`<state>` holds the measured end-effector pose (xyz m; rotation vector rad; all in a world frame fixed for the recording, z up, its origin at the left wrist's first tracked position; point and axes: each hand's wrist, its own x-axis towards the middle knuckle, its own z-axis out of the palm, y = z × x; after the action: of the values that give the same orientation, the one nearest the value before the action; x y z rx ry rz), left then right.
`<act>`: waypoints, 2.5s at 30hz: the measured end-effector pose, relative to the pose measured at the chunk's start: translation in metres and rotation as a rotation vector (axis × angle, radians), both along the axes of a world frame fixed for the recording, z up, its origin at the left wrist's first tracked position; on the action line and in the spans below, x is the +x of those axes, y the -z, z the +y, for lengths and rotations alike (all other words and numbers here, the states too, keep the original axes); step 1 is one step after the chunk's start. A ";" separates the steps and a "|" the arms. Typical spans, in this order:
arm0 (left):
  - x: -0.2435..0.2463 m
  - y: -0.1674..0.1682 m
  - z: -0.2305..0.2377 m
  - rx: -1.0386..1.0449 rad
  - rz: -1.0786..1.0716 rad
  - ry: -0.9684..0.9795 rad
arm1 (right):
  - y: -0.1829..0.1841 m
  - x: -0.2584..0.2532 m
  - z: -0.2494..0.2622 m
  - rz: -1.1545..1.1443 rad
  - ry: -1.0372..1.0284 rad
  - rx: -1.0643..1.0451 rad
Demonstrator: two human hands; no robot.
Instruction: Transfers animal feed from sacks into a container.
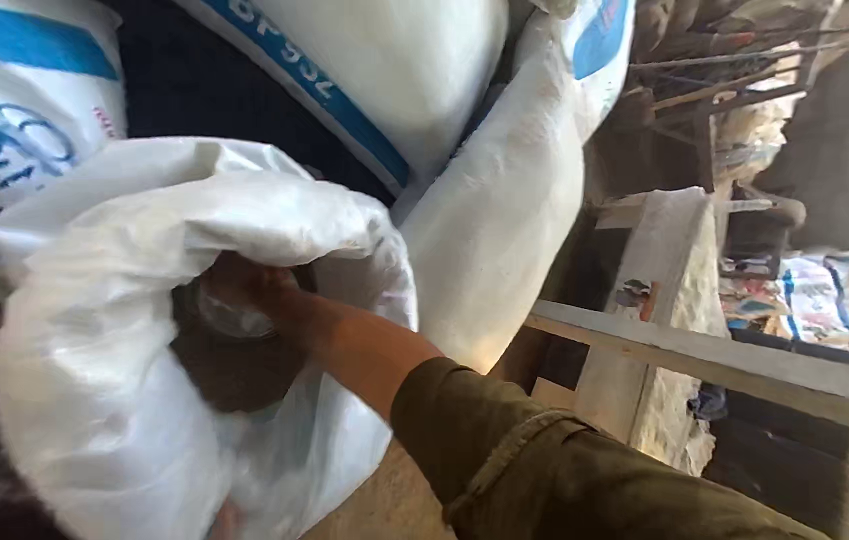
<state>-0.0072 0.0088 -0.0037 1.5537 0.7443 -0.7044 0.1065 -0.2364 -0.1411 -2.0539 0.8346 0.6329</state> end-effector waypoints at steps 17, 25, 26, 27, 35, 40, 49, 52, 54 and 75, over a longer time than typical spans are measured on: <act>0.039 -0.005 0.047 -0.512 0.106 -0.139 | -0.092 -0.070 0.033 0.303 0.358 -0.276; 0.034 -0.009 0.046 -0.702 0.054 -0.183 | -0.018 -0.013 -0.004 -0.022 -0.115 -0.747; 0.034 -0.010 0.046 -0.692 0.051 -0.186 | -0.008 -0.007 -0.006 0.028 -0.121 -0.665; 0.034 -0.010 0.046 -0.705 0.052 -0.189 | -0.001 0.000 -0.007 0.107 -0.146 -0.570; 0.032 -0.015 0.036 -0.771 0.049 -0.196 | 0.078 -0.029 -0.013 0.189 -0.193 0.121; 0.032 -0.002 0.033 -0.820 -0.028 -0.146 | 0.090 -0.055 -0.010 0.276 -0.137 0.321; 0.037 0.010 0.022 -0.694 -0.171 -0.168 | -0.017 -0.030 -0.027 0.240 -0.013 0.236; 0.040 0.012 0.018 -0.682 -0.165 -0.182 | -0.045 -0.036 -0.044 0.211 -0.037 0.168; 0.042 0.013 0.016 -0.700 -0.140 -0.205 | -0.058 -0.046 -0.056 0.224 -0.103 0.032; 0.063 -0.041 0.037 -0.691 0.070 -0.097 | -0.286 0.116 0.125 -0.051 -0.115 0.160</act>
<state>0.0559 0.0460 0.0377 0.8628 0.5399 -0.8355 0.2226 -0.1112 0.1452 -1.9736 0.6197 0.6848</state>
